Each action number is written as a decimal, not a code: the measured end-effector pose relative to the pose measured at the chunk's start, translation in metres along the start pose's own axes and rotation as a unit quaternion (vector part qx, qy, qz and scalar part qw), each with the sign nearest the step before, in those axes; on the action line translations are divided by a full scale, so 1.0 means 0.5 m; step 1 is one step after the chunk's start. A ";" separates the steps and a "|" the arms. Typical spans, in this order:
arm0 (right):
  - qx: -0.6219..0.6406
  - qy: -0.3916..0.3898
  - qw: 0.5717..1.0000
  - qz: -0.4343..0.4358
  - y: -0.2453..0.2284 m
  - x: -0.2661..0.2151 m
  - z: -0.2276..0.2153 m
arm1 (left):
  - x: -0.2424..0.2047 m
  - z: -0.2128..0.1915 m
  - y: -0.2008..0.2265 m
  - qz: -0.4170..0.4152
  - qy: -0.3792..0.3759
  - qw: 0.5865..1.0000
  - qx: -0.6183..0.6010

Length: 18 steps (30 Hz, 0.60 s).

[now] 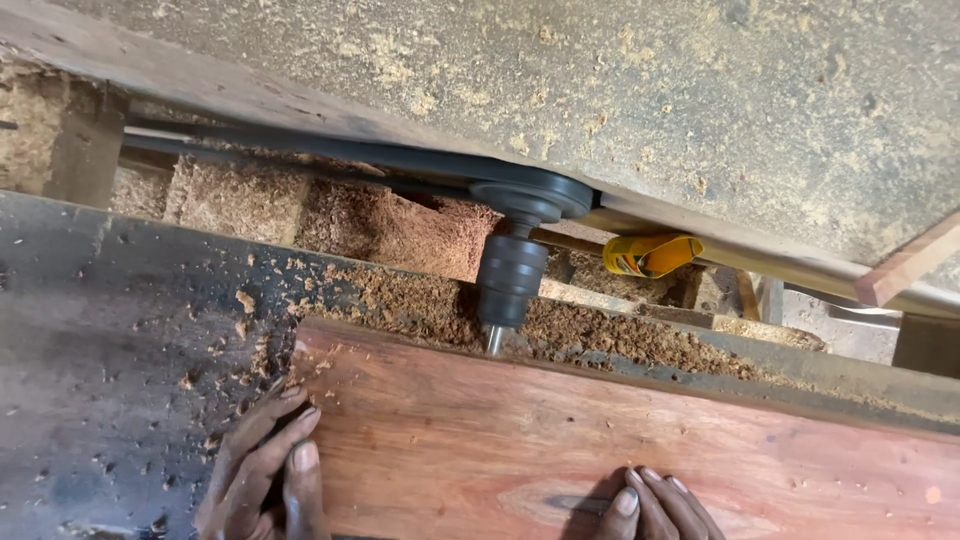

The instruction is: The person guides a rectangular wooden plank under a spinning router bit to shape its edge. They hold the wood with both hands, moving it back and forth along the machine's track while wood shavings accumulate on the surface.

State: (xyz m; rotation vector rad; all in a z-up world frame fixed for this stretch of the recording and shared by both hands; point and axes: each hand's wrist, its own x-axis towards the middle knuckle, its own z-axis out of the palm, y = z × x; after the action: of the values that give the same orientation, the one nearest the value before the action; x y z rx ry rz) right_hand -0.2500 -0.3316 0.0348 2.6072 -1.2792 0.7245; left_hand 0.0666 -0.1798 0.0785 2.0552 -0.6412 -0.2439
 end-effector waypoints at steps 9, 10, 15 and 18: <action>0.047 0.058 0.993 0.088 -0.127 0.108 -0.051 | 0.012 0.001 0.003 0.072 0.060 0.995 -0.022; 0.053 0.079 0.991 0.089 -0.130 0.111 -0.051 | 0.013 -0.002 0.004 0.081 0.057 0.995 -0.024; 0.053 0.104 0.987 0.110 -0.126 0.097 -0.039 | 0.032 -0.027 -0.004 0.099 -0.027 0.994 -0.037; 0.054 0.108 0.986 0.116 -0.127 0.102 -0.049 | 0.089 -0.030 -0.002 0.158 -0.075 0.985 -0.014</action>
State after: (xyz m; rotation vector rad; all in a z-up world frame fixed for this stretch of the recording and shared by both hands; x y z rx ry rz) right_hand -0.1828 -0.3194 0.0854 2.3995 -1.5265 1.1110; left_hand 0.1106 -0.1920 0.0894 1.8885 -1.0377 -0.2214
